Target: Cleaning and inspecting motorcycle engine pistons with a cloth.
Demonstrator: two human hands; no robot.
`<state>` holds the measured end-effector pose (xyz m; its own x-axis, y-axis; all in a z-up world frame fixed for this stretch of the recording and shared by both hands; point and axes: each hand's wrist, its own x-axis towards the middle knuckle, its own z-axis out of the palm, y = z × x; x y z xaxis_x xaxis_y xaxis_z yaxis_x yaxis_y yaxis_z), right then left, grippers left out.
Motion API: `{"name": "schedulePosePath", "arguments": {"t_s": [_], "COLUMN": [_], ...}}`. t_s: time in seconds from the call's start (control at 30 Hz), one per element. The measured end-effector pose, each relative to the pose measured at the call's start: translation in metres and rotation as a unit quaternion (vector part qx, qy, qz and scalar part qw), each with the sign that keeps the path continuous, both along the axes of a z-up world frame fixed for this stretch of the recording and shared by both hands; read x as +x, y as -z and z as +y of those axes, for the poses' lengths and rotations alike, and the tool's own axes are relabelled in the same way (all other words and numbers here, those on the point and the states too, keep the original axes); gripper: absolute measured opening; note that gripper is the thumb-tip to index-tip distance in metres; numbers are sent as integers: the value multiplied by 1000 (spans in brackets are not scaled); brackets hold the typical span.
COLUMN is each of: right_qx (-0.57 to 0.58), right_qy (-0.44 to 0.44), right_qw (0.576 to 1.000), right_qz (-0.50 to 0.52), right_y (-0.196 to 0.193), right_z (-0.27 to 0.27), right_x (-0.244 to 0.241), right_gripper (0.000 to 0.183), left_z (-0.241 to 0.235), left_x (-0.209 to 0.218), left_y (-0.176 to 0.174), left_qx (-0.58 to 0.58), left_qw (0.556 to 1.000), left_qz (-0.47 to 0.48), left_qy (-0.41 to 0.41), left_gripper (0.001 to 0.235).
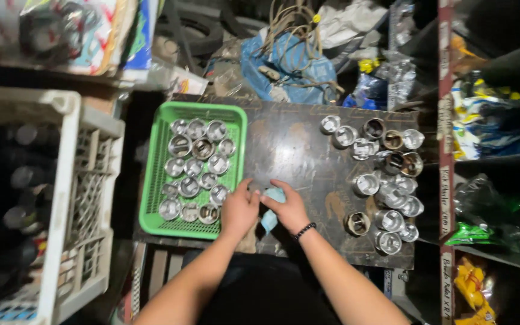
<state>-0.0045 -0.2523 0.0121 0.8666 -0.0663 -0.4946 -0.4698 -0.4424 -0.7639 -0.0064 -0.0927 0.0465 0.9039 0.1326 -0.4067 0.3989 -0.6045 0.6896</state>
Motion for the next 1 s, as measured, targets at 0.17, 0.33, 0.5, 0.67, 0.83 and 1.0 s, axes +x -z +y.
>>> {"name": "schedulePosePath", "arguments": {"t_s": [0.17,0.33,0.5,0.67,0.83,1.0], "right_qx": [48,105,110,-67,-64,63], "right_qy": [126,260,353,327,347,402], "right_qw": [991,960,928,942,936,913], "right_qz": [-11,-19,-39,-33,-6,-21], "right_y": [-6,-1,24,44,21,18], "right_z": [-52,-103,-149,-166,-176,-191], "right_x": [-3,-12,-22,-30,-28,-23], "right_gripper": [62,56,57,61,62,66], "left_z": [-50,-103,-148,-184,-213,-232], "left_x": [13,21,29,37,50,62], "left_y": [5,9,18,18,11,16], "left_qx": [7,-18,-3,20,12,-13], "left_qw": [999,997,993,989,986,987], "left_qz": [-28,11,55,53,57,81], "left_qy": [39,72,100,138,156,140], "left_gripper": [39,41,44,45,47,48]}}
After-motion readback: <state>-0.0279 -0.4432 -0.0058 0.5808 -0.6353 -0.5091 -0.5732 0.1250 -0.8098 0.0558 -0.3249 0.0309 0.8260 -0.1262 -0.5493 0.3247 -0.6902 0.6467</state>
